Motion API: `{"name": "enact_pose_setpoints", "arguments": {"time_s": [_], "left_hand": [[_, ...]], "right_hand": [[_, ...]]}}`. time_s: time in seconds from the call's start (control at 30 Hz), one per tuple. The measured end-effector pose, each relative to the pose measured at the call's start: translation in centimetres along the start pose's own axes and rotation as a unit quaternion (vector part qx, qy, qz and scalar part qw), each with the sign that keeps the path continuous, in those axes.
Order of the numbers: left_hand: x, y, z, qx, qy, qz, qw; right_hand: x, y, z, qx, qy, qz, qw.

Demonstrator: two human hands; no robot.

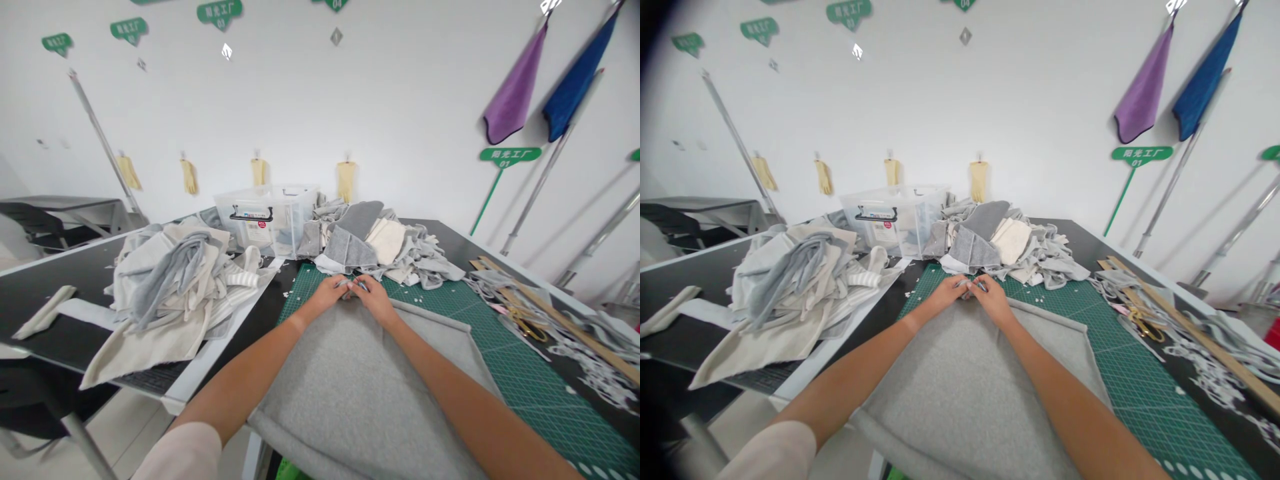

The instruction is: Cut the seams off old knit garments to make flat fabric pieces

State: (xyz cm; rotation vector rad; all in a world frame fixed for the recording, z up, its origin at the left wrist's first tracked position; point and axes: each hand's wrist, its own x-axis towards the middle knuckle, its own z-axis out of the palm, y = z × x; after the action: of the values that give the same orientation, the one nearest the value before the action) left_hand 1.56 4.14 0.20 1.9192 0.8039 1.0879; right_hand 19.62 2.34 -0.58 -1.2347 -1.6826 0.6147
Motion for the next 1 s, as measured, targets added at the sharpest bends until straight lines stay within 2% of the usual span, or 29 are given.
{"name": "enact_pose_setpoints", "arguments": {"time_s": [0.13,0.4,0.57,0.67,0.8,1.0], "left_hand": [[0.2,-1.2,0.2,0.021,0.017,-0.014,1.0],[0.2,-2.2,0.3,0.054,0.027,-0.001,0.998],[0.2,-1.9,0.1,0.091,0.025,-0.01,0.996],[0.3,-1.4,-0.2,0.147,0.033,-0.012,0.988],[0.1,-0.1,-0.7,0.218,0.013,-0.044,0.975],[-0.4,2.8,-1.7,0.363,0.015,-0.057,0.93]], "right_hand": [[0.4,0.7,-0.1,0.006,-0.007,0.007,1.0],[0.5,1.1,0.0,0.055,-0.081,0.046,0.994],[0.2,0.6,-0.3,0.044,-0.057,0.049,0.996],[0.2,0.2,-0.4,0.013,-0.032,0.043,0.998],[0.1,-0.3,-0.6,-0.019,-0.003,0.035,0.999],[0.2,-1.6,-1.3,-0.041,0.036,0.024,0.998]]}}
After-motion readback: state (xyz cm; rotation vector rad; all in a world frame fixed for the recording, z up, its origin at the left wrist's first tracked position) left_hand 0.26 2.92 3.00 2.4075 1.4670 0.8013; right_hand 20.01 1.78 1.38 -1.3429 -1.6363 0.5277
